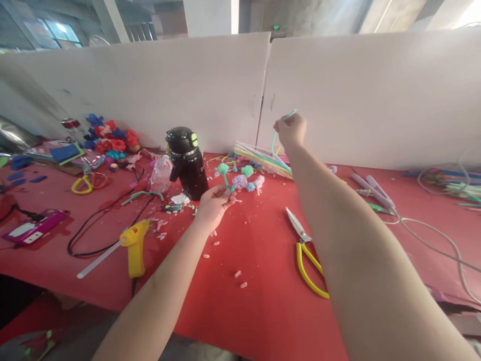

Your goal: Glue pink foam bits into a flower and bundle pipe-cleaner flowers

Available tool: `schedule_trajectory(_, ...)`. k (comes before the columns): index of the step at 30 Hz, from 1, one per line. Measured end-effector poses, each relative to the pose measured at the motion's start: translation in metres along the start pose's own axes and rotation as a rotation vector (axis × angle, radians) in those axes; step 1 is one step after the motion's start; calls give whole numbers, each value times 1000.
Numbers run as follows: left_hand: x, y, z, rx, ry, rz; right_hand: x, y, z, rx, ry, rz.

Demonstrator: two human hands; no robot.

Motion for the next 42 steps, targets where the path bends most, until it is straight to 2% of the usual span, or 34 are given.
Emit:
schedule_trajectory(11, 3, 0, -3, 39, -39, 2, 11, -6, -2, -17, -30, -38)
schedule_trajectory(19, 5, 2, -4, 52, -49, 6, 33, -4, 6, -31, -106, -31)
schedule_trajectory(26, 7, 1, -3, 65, -66, 0, 37, -15, 18, -93, -150, -82)
schedule_trajectory(30, 8, 2, -4, 82, -69, 2, 45, -20, 21, -53, -212, -37)
schedule_trajectory(33, 9, 2, -5, 82, -68, 11, 34, -11, 22, -14, -110, -61)
schedule_trajectory(37, 9, 1, -5, 83, -75, 10, 9, -3, 22, 6, 23, -235)
schedule_trajectory(39, 9, 2, -6, 91, -80, 10, 13, -11, 23, -38, 27, -227)
schedule_trajectory(42, 9, 3, -7, 87, -79, 14, 31, -27, 25, -112, -58, -127)
Point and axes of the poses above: each hand's wrist, its own y-axis away from the middle knuckle, its own z-axis out of the back of the hand, x = y × z, the point moved 7 cm from there along -y, towards the middle knuckle, and after that the axes turned 4 degrees about y, right-handed, at the moved point
